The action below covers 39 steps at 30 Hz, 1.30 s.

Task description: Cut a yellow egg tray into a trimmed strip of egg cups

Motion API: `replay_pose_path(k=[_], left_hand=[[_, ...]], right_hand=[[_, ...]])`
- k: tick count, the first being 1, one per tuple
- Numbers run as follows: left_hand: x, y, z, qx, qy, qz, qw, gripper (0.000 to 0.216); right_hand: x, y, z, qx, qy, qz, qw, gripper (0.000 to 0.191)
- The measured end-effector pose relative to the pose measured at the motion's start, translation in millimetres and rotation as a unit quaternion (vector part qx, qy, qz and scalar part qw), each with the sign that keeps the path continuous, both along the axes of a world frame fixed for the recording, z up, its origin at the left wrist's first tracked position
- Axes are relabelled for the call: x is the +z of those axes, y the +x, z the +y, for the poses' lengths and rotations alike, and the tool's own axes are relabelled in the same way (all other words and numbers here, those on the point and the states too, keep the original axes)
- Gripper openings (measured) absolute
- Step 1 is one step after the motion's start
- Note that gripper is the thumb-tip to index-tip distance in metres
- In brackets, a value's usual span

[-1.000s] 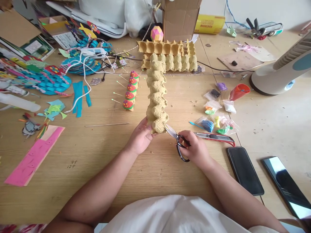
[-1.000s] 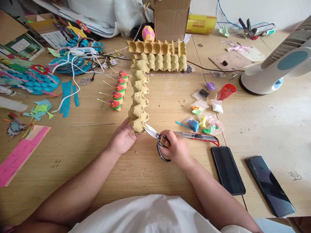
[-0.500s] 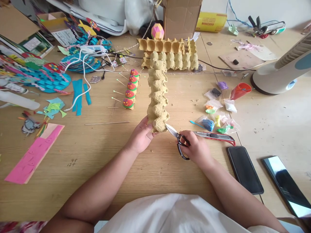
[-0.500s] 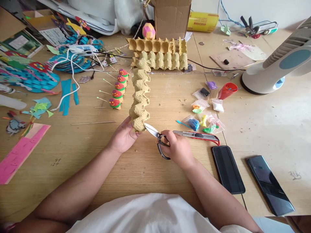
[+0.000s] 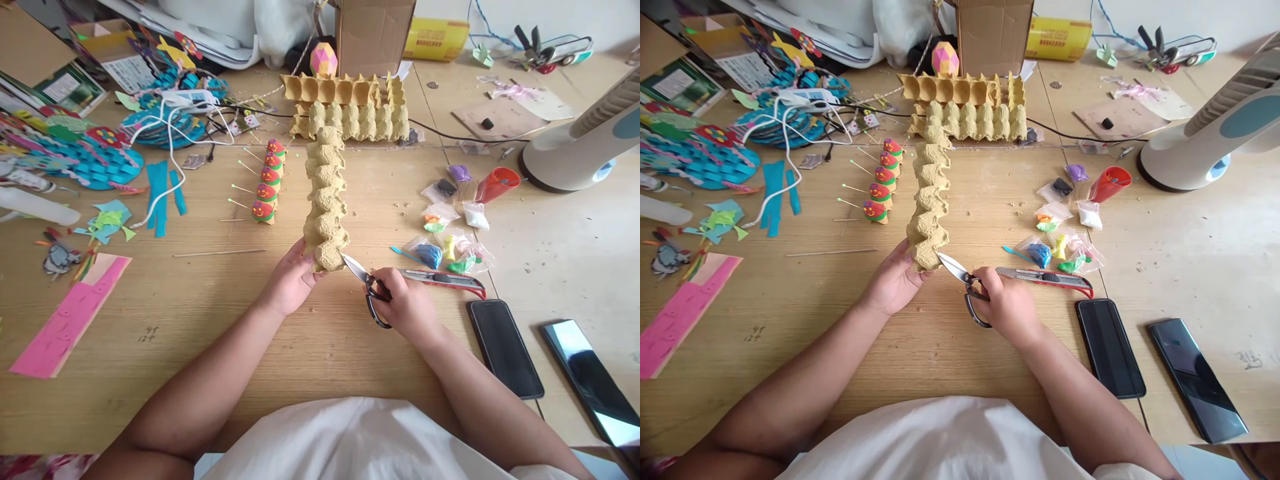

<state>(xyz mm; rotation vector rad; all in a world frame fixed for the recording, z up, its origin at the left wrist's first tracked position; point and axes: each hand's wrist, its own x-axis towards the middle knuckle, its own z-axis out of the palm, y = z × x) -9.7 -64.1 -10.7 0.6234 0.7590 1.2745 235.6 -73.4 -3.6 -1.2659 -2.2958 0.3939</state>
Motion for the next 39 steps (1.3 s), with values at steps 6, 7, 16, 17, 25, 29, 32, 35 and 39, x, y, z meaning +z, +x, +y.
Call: replay_pose_path(k=[6,7,16,17,25,29,32,35,39], left_hand=[[1.6,0.5,-0.8,-0.007,0.001,-0.006,1.0,0.045],[2.2,0.9,-0.8,-0.006,0.0,-0.007,1.0,0.045],[1.5,3.0,0.2,-0.003,0.014,0.003,1.0,0.042],[1.4,3.2,0.0,-0.004,0.015,0.001,1.0,0.041],[2.8,4.0,-0.9,-0.001,0.011,0.003,1.0,0.044],[2.3,4.0,-1.3,0.003,0.013,0.007,1.0,0.045],[2.8,5.1,-2.1,0.011,0.022,0.003,1.0,0.044],[4.2,6.3,-2.9,0.013,0.025,0.006,1.0,0.044],[5.0,5.8,-2.7,0.017,0.018,0.004,1.0,0.045]], right_hand=[[3.9,-2.3,-1.8,-0.021,-0.011,-0.015,1.0,0.014],[3.7,-2.6,-1.8,-0.025,-0.017,-0.014,0.999,0.014],[6.5,-4.6,-1.8,-0.004,-0.092,0.081,0.992,0.023],[7.3,-4.6,-2.0,0.001,-0.092,0.084,0.992,0.023],[1.1,-4.1,-2.2,-0.011,-0.059,0.069,0.996,0.026],[-0.9,-5.3,-2.1,-0.023,-0.057,0.077,0.995,0.028],[-0.2,-6.0,-2.0,-0.036,-0.056,0.081,0.995,0.027],[1.4,-5.8,-1.4,-0.031,-0.038,0.074,0.996,0.026],[3.5,-3.9,-0.1,-0.017,-0.016,0.06,0.998,0.025]])
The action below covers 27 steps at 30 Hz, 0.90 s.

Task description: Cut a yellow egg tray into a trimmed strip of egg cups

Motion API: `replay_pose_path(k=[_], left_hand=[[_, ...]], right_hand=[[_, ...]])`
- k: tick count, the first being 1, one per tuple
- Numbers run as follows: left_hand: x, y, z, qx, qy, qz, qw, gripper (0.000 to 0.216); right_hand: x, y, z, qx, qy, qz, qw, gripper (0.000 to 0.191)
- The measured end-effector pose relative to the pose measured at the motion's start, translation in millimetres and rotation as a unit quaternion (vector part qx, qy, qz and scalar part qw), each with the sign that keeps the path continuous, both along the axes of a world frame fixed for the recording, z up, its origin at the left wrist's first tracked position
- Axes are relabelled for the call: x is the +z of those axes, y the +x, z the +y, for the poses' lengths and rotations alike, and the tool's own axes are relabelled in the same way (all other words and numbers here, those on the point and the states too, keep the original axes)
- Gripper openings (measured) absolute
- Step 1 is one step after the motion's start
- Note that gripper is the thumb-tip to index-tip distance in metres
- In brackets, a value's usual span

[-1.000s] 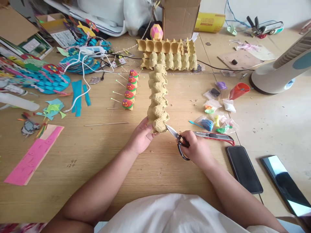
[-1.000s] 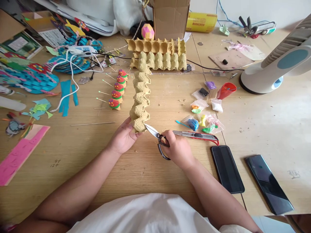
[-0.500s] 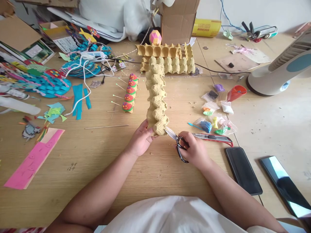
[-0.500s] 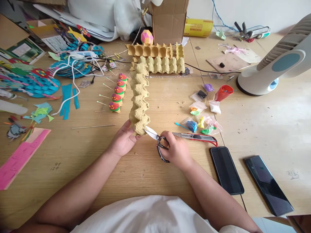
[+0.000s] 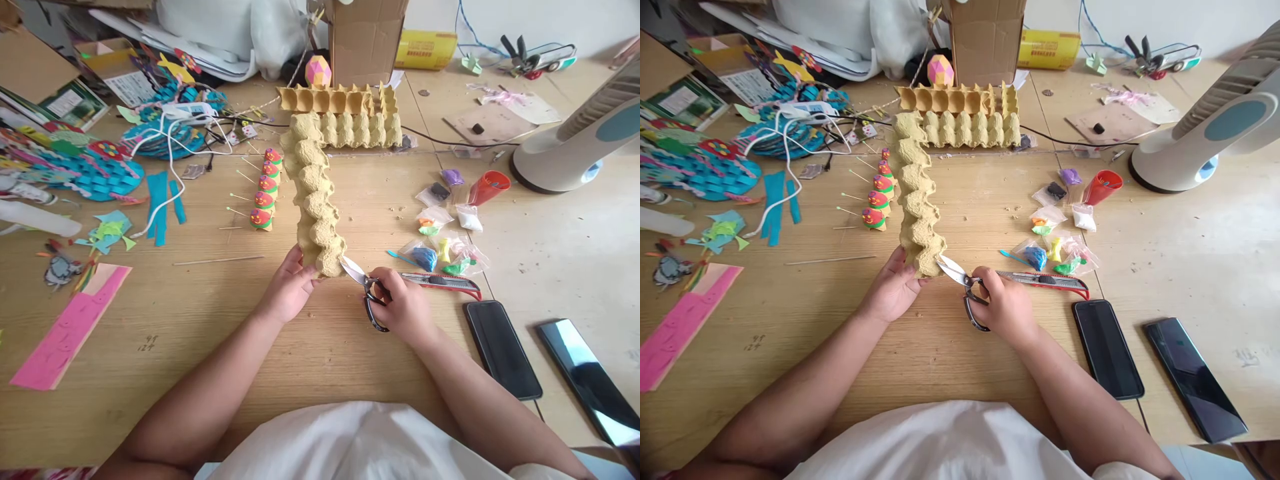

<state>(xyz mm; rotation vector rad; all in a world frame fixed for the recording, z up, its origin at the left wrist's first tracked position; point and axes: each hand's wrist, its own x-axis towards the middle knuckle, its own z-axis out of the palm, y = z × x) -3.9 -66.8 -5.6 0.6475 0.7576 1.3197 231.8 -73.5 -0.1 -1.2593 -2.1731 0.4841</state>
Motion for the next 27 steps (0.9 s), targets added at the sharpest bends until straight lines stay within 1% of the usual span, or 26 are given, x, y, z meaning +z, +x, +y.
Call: replay_pose_path(k=[4,9,18,27], left_hand=[[-2.8,-3.1,0.8,0.006,0.003,-0.003,1.0,0.043],[-6.1,-5.0,0.7,0.002,0.0,-0.009,1.0,0.042],[-0.4,-2.0,0.7,-0.01,0.0,-0.012,1.0,0.043],[-1.3,-0.6,-1.5,-0.015,-0.019,-0.009,1.0,0.044]], right_hand=[[0.0,2.2,0.8,0.014,0.008,-0.015,1.0,0.026],[-1.2,2.5,1.0,0.012,0.01,-0.029,0.999,0.027],[0.3,2.1,1.4,0.001,0.015,-0.055,0.998,0.023],[3.7,1.0,1.6,0.0,0.017,-0.064,0.998,0.023]])
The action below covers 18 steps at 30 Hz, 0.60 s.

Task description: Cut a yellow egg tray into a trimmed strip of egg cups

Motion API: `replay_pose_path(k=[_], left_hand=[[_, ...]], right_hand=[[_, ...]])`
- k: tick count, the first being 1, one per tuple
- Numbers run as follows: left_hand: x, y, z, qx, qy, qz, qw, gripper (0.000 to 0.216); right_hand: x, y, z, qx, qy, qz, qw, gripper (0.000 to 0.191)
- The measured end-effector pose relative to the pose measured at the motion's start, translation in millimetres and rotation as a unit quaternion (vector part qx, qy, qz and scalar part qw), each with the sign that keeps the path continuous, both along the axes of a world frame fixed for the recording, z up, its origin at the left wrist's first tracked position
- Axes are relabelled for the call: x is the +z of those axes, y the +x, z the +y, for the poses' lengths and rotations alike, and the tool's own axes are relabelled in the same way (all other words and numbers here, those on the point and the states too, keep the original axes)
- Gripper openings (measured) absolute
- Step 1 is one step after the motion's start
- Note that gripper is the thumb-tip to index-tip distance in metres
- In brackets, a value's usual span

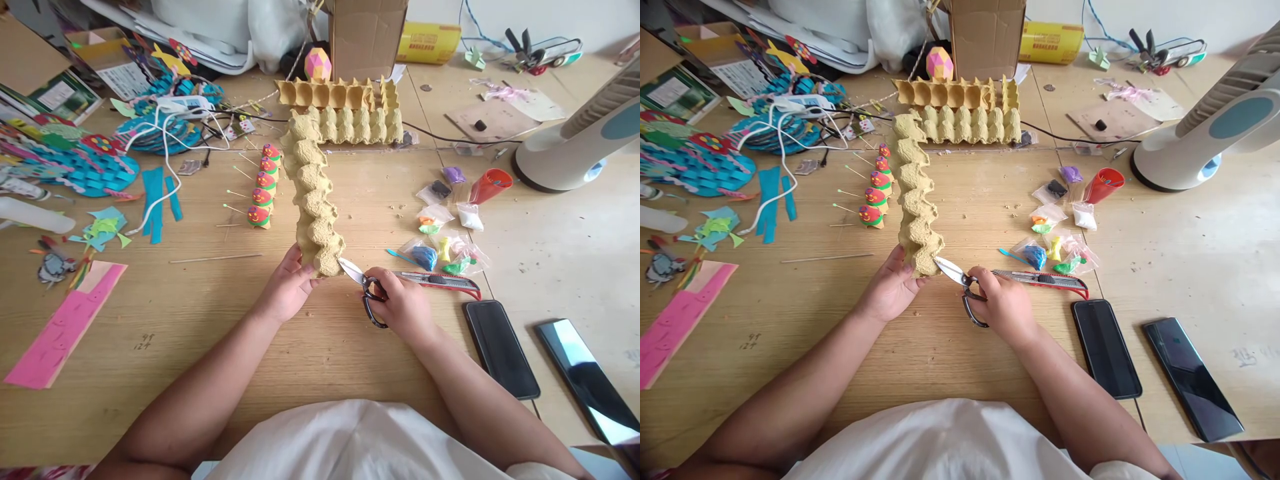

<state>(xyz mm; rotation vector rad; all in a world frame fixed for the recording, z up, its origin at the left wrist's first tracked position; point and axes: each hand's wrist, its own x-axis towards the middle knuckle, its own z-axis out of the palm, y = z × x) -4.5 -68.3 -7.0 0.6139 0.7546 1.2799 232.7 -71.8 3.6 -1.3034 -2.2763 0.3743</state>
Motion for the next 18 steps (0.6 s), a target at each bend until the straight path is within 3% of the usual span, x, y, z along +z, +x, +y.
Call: replay_pose_path(k=[12,18], left_hand=[[-2.7,-1.4,-1.4,-0.007,-0.011,0.013,1.0,0.042],[-0.1,0.4,0.0,0.003,-0.008,0.012,1.0,0.043]], right_hand=[[1.1,0.1,0.7,0.004,0.029,-0.009,1.0,0.024],[-0.1,1.4,0.0,-0.005,-0.002,-0.014,1.0,0.025]])
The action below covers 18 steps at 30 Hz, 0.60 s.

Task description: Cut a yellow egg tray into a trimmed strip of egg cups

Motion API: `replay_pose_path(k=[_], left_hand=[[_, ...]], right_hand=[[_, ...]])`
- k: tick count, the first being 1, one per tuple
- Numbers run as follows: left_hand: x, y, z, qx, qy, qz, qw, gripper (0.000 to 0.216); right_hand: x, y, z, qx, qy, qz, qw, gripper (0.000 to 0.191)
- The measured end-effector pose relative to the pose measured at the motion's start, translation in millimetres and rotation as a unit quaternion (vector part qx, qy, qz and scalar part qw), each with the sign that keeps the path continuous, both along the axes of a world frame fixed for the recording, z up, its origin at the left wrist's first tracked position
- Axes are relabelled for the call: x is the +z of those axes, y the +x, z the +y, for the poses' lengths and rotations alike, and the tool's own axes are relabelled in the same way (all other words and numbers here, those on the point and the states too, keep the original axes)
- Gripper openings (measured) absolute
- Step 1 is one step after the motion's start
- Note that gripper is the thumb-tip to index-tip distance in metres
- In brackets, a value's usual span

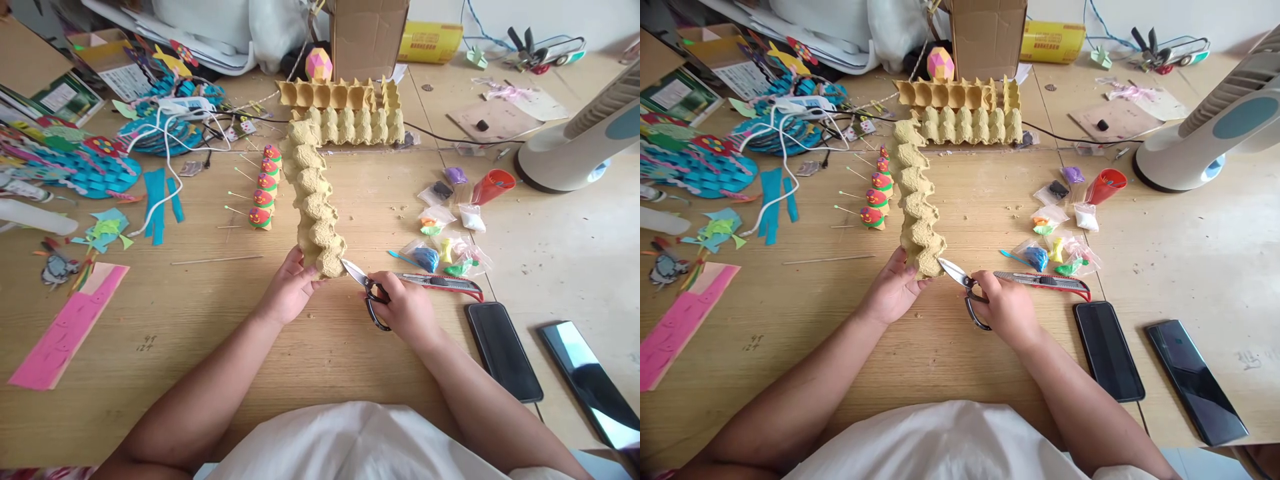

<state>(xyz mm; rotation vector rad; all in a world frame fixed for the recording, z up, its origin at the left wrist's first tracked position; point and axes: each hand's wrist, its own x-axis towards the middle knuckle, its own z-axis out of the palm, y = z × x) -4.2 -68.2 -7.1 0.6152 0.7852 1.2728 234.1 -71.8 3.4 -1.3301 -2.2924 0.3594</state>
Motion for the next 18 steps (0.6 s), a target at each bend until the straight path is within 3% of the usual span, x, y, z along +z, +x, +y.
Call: replay_pose_path(k=[9,18], left_hand=[[-2.5,0.1,1.0,0.027,0.029,0.043,0.998,0.045],[-7.5,1.2,-1.5,0.059,0.069,0.088,0.992,0.048]], right_hand=[[0.6,-2.0,-0.6,-0.004,-0.125,0.066,0.99,0.025],[-0.1,-5.0,-2.9,-0.029,-0.116,0.052,0.991,0.027]])
